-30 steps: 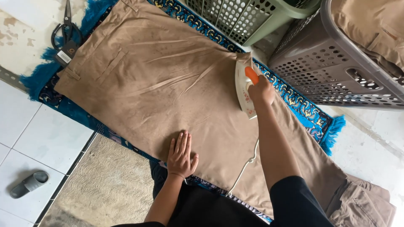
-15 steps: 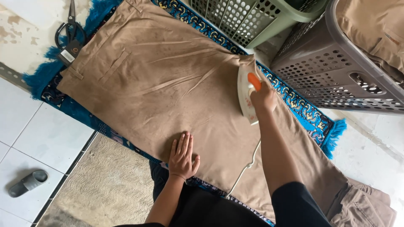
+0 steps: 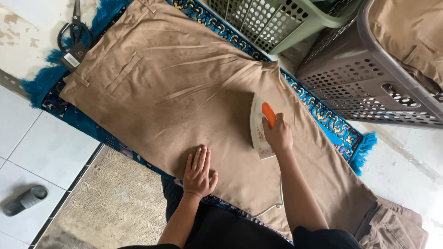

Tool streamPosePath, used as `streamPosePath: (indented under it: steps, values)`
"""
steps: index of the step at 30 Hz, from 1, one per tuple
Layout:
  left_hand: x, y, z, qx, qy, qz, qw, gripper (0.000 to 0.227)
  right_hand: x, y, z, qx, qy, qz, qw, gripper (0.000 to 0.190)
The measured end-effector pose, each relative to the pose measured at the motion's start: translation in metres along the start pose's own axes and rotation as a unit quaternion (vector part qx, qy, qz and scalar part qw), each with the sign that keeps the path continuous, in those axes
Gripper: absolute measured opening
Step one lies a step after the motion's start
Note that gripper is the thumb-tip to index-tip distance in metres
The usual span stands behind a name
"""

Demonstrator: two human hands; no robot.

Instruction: The person is ironing a pair of brown pants by first spraying them with water and then using an iron to press the fabric.

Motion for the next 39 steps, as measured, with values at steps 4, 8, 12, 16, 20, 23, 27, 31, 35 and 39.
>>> streamPosePath:
  steps: [4, 8, 12, 16, 20, 23, 27, 31, 35, 39]
  values:
    - [0.001, -0.005, -0.001, 0.001, -0.002, 0.001, 1.0, 0.084, 0.009, 0.0, 0.051, -0.024, -0.032, -0.038, 0.998, 0.054]
    - [-0.001, -0.005, -0.003, 0.007, -0.006, 0.006, 1.0, 0.085, 0.027, 0.022, 0.057, -0.002, -0.061, -0.005, 0.998, 0.061]
    - [0.0, -0.007, -0.005, 0.003, 0.0, -0.003, 1.0, 0.087, 0.019, 0.018, 0.011, 0.077, -0.075, 0.053, 0.993, 0.055]
    - [0.0, -0.004, -0.001, -0.004, 0.0, 0.003, 1.0, 0.085, 0.048, 0.04, -0.028, 0.064, -0.061, 0.057, 0.994, 0.041]
    - [0.0, -0.005, -0.001, -0.011, 0.001, 0.005, 1.0, 0.086, 0.034, 0.022, 0.032, 0.023, -0.053, 0.084, 0.995, 0.042]
    - [0.0, -0.005, -0.003, -0.006, 0.003, 0.004, 1.0, 0.087, 0.024, 0.009, 0.074, 0.034, -0.064, 0.127, 0.989, 0.047]
    - [-0.001, -0.002, -0.002, -0.009, 0.0, 0.0, 1.0, 0.085, 0.02, 0.003, 0.05, 0.063, -0.057, 0.148, 0.985, 0.053]
    - [0.0, -0.005, -0.002, -0.006, 0.001, 0.005, 1.0, 0.085, 0.039, 0.027, -0.038, 0.075, -0.072, 0.139, 0.985, 0.05]
    - [-0.002, -0.003, -0.005, -0.003, -0.001, 0.001, 1.0, 0.084, 0.034, 0.024, -0.016, 0.055, -0.068, 0.115, 0.99, 0.05]
    - [-0.001, -0.002, -0.001, -0.012, 0.0, -0.003, 1.0, 0.085, 0.013, 0.003, 0.085, 0.004, -0.048, 0.092, 0.995, 0.048]
Point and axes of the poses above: each hand's wrist, its own z-axis towards the middle knuckle, its own y-axis out of the back of the hand, x = y × z, the point moved 6 cm from there along z, towards the middle knuckle, and after that the axes turned 2 degrees about -y, right-handed, at the moved point
